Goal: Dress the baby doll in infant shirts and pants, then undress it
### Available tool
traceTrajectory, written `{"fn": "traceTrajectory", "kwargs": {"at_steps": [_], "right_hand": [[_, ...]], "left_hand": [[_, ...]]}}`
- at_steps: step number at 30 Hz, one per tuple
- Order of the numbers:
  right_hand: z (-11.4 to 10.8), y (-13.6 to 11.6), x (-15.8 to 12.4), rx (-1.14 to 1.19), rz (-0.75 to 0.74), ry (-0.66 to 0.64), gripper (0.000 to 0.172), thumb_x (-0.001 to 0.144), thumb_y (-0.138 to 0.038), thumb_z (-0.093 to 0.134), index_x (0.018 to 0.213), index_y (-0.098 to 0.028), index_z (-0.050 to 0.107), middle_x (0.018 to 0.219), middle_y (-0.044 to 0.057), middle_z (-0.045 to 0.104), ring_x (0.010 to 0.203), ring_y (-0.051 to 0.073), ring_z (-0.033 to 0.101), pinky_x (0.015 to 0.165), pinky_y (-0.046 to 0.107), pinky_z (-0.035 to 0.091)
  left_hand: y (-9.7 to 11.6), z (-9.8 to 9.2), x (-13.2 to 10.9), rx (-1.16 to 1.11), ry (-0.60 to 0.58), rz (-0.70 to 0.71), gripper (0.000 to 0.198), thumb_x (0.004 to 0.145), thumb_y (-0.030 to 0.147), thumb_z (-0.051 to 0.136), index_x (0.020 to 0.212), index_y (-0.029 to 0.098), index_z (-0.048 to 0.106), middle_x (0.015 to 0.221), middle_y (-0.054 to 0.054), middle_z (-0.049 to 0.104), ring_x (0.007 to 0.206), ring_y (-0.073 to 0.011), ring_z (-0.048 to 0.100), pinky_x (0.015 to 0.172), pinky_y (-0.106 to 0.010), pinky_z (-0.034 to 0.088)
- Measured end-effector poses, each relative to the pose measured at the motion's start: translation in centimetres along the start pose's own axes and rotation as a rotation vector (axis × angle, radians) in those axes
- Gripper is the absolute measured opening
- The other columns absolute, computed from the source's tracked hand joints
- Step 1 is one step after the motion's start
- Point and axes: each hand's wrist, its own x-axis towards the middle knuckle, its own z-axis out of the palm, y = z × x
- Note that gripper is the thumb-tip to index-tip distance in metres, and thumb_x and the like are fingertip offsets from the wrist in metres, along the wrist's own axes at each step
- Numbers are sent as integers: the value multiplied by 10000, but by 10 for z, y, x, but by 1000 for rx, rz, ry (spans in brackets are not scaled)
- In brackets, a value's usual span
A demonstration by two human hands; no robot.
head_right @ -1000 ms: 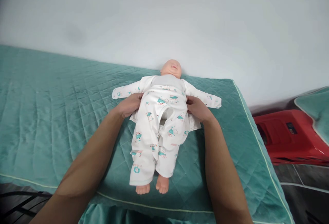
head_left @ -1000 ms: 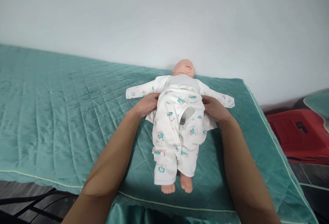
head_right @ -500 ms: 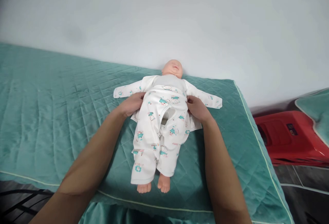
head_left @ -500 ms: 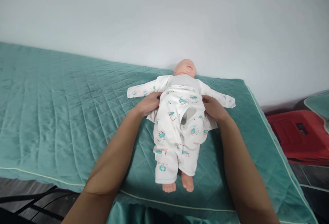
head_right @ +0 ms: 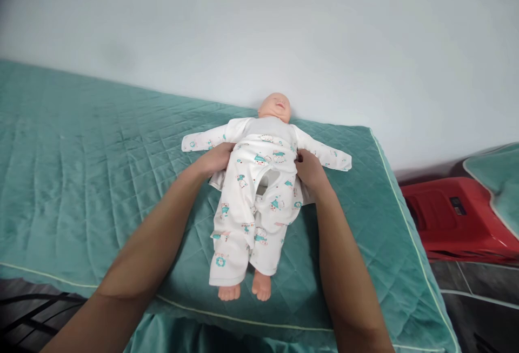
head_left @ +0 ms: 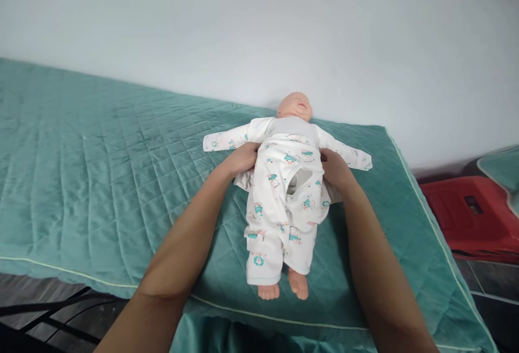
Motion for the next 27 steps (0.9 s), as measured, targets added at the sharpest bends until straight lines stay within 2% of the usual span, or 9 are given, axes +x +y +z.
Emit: {"fn": "traceTrajectory", "kwargs": {"at_steps": [3,6,10,15,18,23,27], "right_hand": [[-5,-2,-2,94,2,-100,152,679,-273,646,796,-194,703,777,49,734,840,262,605,769,354,476],[-8,-1,-3,161,35,-175,162,685,-271,654,811,-199,726,740,33,736,807,265,632,747,360,503],[-8,1,-3,194,34,-219,181,697,-271,648,836,-198,737,738,20,738,766,242,647,786,383,524],[-8,-5,-9,340,14,-205,270,703,-264,677,952,-204,763,912,42,783,898,273,689,829,394,544],[-6,-9,-13,445,-17,-152,318,710,-283,701,1011,-206,765,1003,55,785,998,289,691,859,406,552],[-1,-13,-16,508,-2,-114,391,728,-429,732,1053,-212,754,1011,61,785,995,296,701,824,414,573],[2,-16,-17,556,-28,-67,393,731,-466,740,1035,-218,757,1034,55,782,992,290,702,845,417,573]], "left_hand": [[3,-1,0,-55,-53,-5,240,595,165,600,775,177,760,659,-46,715,817,-287,685,770,-348,519],[6,-1,-2,-81,-113,40,249,581,144,638,797,173,758,685,-41,731,846,-287,689,820,-355,524],[8,1,-6,-114,-149,121,283,611,161,671,878,162,765,886,-67,782,972,-298,684,904,-368,519],[4,13,-5,-358,-189,138,377,687,294,756,1034,148,750,1089,-111,771,1039,-291,688,950,-401,526],[4,19,-5,-497,-144,107,474,700,377,787,1103,134,733,1127,-133,761,1045,-298,691,939,-405,532],[1,23,-3,-529,-66,85,509,693,415,793,1122,148,734,1081,-118,775,1034,-302,690,920,-411,537],[0,24,0,-548,-57,83,457,647,378,808,1025,129,753,974,-107,789,996,-306,697,929,-435,534]]}}
